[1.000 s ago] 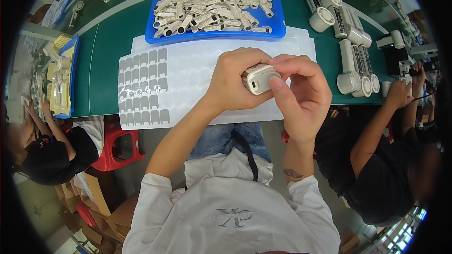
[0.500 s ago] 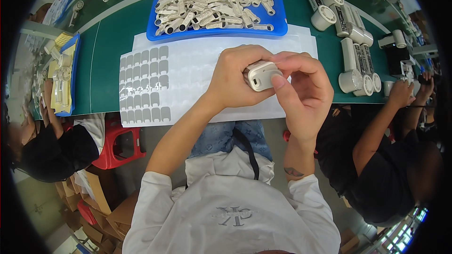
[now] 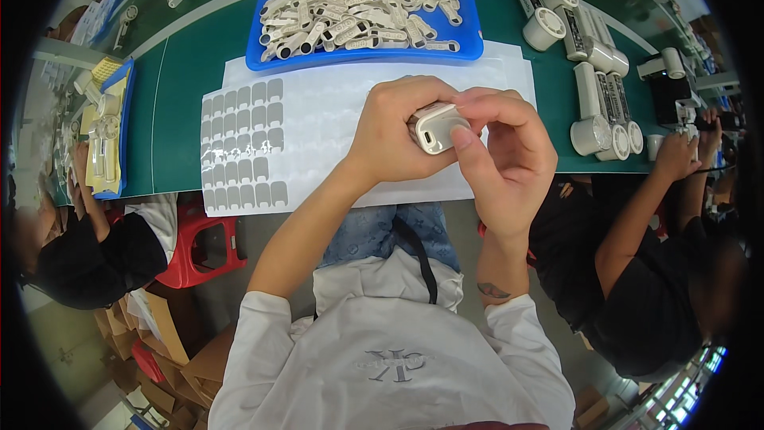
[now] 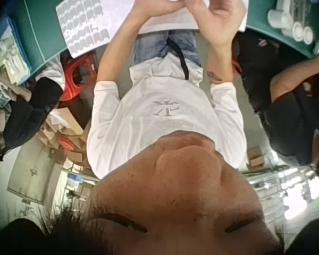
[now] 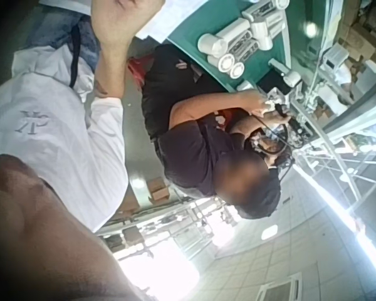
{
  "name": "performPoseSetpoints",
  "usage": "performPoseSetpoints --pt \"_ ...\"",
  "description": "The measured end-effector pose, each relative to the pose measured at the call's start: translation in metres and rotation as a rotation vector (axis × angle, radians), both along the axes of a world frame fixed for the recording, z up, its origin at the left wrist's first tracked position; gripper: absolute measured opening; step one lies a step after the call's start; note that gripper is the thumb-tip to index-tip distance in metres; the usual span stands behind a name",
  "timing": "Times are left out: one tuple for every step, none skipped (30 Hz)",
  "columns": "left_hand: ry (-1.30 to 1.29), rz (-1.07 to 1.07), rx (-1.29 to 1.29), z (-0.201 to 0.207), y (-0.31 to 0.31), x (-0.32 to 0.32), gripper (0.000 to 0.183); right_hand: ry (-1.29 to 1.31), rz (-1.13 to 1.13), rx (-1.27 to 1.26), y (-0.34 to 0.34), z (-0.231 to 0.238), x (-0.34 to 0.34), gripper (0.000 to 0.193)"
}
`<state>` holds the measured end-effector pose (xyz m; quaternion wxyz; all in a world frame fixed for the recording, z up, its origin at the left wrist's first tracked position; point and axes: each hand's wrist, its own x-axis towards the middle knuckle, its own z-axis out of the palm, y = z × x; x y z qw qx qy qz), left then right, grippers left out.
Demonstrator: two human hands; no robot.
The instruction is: The person assembles small white electronic devices at a workstation. They pick up a cylindrical body and a circular cap, fit them together, and then insert a small white rectangular component into the assembly. The person repeats this process for multiple units, placing the finished items on the table.
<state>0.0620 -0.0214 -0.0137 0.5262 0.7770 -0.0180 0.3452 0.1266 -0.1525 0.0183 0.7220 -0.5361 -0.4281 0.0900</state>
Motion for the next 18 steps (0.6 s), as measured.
performPoseSetpoints --pt "0.001 0.0 0.0 0.0004 0.0002 0.0 0.021 -0.005 -0.004 -0.002 0.0002 -0.0004 0.0006 0.026" --pt "0.0 0.0 0.001 0.0018 0.0009 0.0008 0.022 -0.013 -0.009 -0.002 0.0008 -0.0002 0.0015 0.026" --pt "0.013 0.006 0.002 0.001 0.0015 0.0011 0.023 -0.02 -0.009 0.002 0.0012 -0.0007 0.0016 0.026" --pt "0.026 0.012 0.004 -0.0017 0.0019 0.0008 0.025 -0.028 -0.009 0.005 0.0015 -0.0017 0.0013 0.026" --pt "0.045 0.02 0.001 -0.0041 0.0019 -0.0003 0.026 -0.029 -0.006 0.006 0.0017 -0.0032 0.0007 0.026" --pt "0.047 0.011 -0.01 -0.0032 0.002 -0.0008 0.026 -0.037 -0.009 0.0 0.0016 -0.003 0.0007 0.027" --pt "0.049 0.001 -0.022 -0.0016 0.0021 -0.0012 0.026 -0.044 -0.012 -0.006 0.0014 -0.0024 0.001 0.027" --pt "0.045 -0.01 -0.032 0.0 0.0021 -0.0005 0.026 -0.057 -0.017 -0.01 0.0012 -0.0012 0.0017 0.027" --pt "0.033 -0.007 -0.024 -0.0004 0.0021 -0.0002 0.024 -0.057 -0.02 -0.008 0.0014 -0.0012 0.0013 0.027" --pt "0.021 -0.004 -0.016 -0.0017 0.0023 -0.0001 0.022 -0.058 -0.023 -0.005 0.002 -0.0018 0.0003 0.027" --pt "0.012 0.0 -0.009 -0.0026 0.0021 -0.0002 0.021 -0.056 -0.026 -0.004 0.0021 -0.0024 -0.0004 0.027" --pt "0.01 -0.008 -0.02 -0.0023 0.0018 0.0 0.02 -0.059 -0.027 -0.007 0.0019 -0.0022 -0.0001 0.027" --pt "0.007 -0.015 -0.03 -0.0018 0.0016 0.0003 0.02 -0.061 -0.028 -0.011 0.0017 -0.002 0.0004 0.027" --pt "0.005 -0.022 -0.039 -0.0013 0.0018 0.0007 0.02 -0.064 -0.029 -0.013 0.0019 -0.0018 0.0009 0.027" --pt "0.006 -0.019 -0.029 -0.0013 0.0019 0.0008 0.021 -0.06 -0.034 -0.014 0.0023 -0.0018 0.0007 0.028" --pt "0.007 -0.017 -0.019 -0.0015 0.0021 0.0008 0.021 -0.056 -0.039 -0.016 0.0026 -0.0018 0.0001 0.028" --pt "0.008 -0.014 -0.009 -0.0017 0.0023 0.0006 0.021 -0.051 -0.045 -0.019 0.0024 -0.0018 -0.0005 0.029" --pt "0.026 -0.014 -0.011 -0.0013 0.0024 0.0004 0.021 -0.133 -0.096 -0.083 0.0017 -0.0003 -0.0008 0.03"
